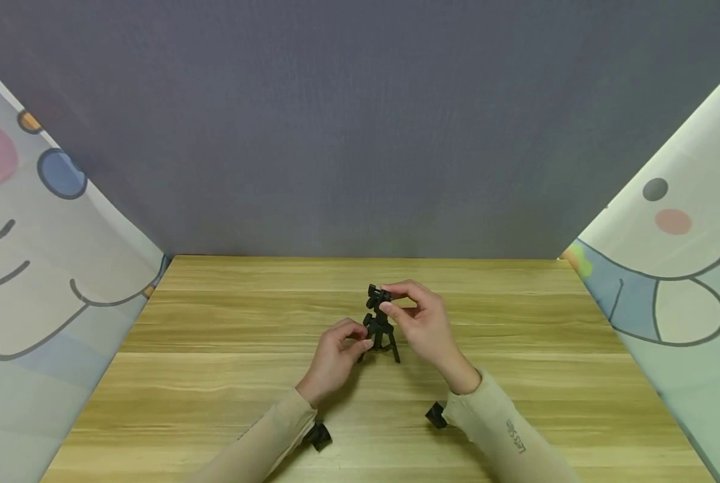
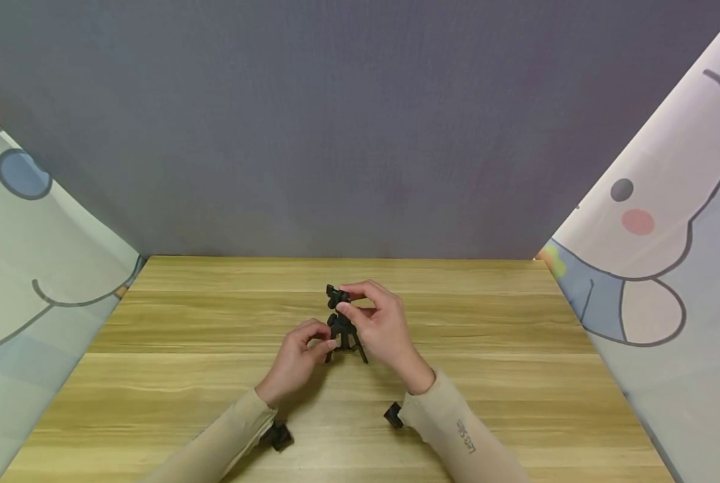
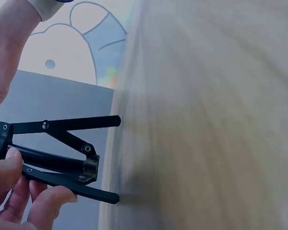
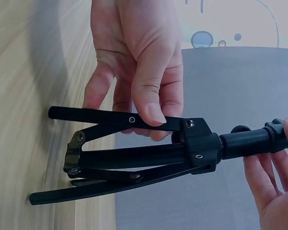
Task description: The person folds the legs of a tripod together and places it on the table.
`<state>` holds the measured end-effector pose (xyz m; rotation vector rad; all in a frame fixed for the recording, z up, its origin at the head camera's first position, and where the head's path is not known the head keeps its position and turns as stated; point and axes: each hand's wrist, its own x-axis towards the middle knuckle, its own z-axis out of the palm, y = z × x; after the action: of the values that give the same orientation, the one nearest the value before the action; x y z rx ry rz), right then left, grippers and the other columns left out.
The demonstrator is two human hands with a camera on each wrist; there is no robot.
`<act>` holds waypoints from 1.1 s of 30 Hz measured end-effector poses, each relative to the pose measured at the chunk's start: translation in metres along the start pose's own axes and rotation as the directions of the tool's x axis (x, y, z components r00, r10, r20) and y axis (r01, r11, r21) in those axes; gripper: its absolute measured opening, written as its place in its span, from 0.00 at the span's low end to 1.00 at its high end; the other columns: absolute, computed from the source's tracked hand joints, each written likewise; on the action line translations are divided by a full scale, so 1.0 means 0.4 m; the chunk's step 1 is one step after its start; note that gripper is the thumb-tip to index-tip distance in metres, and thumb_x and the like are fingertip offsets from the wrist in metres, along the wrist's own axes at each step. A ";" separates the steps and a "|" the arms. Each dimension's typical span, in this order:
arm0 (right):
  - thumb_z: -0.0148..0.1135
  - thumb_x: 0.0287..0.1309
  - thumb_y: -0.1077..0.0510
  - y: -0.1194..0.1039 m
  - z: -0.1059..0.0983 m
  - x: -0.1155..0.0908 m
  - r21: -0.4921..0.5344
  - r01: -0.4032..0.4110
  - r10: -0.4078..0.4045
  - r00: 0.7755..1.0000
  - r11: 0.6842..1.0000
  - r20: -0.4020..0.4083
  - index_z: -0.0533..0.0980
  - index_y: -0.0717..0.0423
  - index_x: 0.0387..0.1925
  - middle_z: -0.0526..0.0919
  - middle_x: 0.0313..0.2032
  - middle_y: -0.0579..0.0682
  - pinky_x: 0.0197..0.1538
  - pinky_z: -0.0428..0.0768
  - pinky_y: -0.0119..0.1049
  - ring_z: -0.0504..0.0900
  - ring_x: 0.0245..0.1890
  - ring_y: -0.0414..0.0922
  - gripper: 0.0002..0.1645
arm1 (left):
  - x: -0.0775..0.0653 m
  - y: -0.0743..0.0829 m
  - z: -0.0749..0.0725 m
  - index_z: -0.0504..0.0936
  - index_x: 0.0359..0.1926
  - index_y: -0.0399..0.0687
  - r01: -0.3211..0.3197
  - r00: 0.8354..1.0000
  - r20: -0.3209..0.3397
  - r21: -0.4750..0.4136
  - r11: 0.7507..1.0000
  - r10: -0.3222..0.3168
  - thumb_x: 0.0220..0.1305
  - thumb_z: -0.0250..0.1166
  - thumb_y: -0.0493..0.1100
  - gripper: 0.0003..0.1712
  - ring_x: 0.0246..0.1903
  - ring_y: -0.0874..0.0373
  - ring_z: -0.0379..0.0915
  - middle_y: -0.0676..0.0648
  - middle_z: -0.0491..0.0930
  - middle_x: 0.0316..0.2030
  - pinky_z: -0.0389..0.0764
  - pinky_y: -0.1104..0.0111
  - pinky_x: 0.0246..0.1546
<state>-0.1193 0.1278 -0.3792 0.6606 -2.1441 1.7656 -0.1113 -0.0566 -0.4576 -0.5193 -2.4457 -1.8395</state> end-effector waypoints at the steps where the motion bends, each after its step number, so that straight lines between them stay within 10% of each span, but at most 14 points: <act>1: 0.67 0.58 0.72 -0.010 0.001 0.001 -0.005 0.002 -0.002 1.000 1.000 0.000 0.81 0.64 0.47 0.84 0.42 0.56 0.38 0.85 0.38 0.81 0.43 0.43 0.15 | -0.002 0.012 0.000 0.84 0.37 0.39 0.005 1.000 -0.005 -0.016 1.000 -0.005 0.62 0.69 0.30 0.04 0.41 0.56 0.76 0.49 0.81 0.36 0.78 0.58 0.47; 7: 0.65 0.56 0.76 -0.083 0.004 0.008 -0.032 0.007 -0.007 1.000 0.999 -0.006 0.80 0.71 0.44 0.83 0.41 0.63 0.37 0.85 0.37 0.81 0.41 0.40 0.13 | -0.008 0.083 -0.004 0.81 0.35 0.30 0.012 1.000 -0.014 -0.079 0.997 -0.013 0.61 0.66 0.25 0.02 0.41 0.48 0.77 0.38 0.81 0.35 0.76 0.51 0.50; 16: 0.65 0.55 0.78 -0.045 0.004 0.006 -0.027 -0.012 0.012 1.000 1.000 -0.007 0.80 0.71 0.45 0.83 0.42 0.62 0.38 0.85 0.38 0.81 0.42 0.43 0.15 | -0.001 -0.006 0.021 0.82 0.37 0.32 0.051 0.999 -0.014 -0.117 0.992 -0.053 0.63 0.67 0.30 0.03 0.43 0.51 0.75 0.42 0.80 0.37 0.76 0.60 0.46; 33: 0.67 0.57 0.74 0.003 -0.010 -0.004 0.120 -0.034 0.035 0.999 0.992 -0.004 0.81 0.68 0.49 0.83 0.47 0.61 0.43 0.85 0.41 0.82 0.46 0.44 0.17 | -0.001 -0.003 0.001 0.87 0.40 0.42 0.066 0.998 0.024 -0.068 0.995 -0.065 0.61 0.72 0.36 0.06 0.41 0.56 0.79 0.51 0.83 0.36 0.81 0.62 0.45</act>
<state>-0.1188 0.1324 -0.3804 0.6499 -2.0701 1.9239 -0.1114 -0.0567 -0.4587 -0.4708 -2.4494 -1.9595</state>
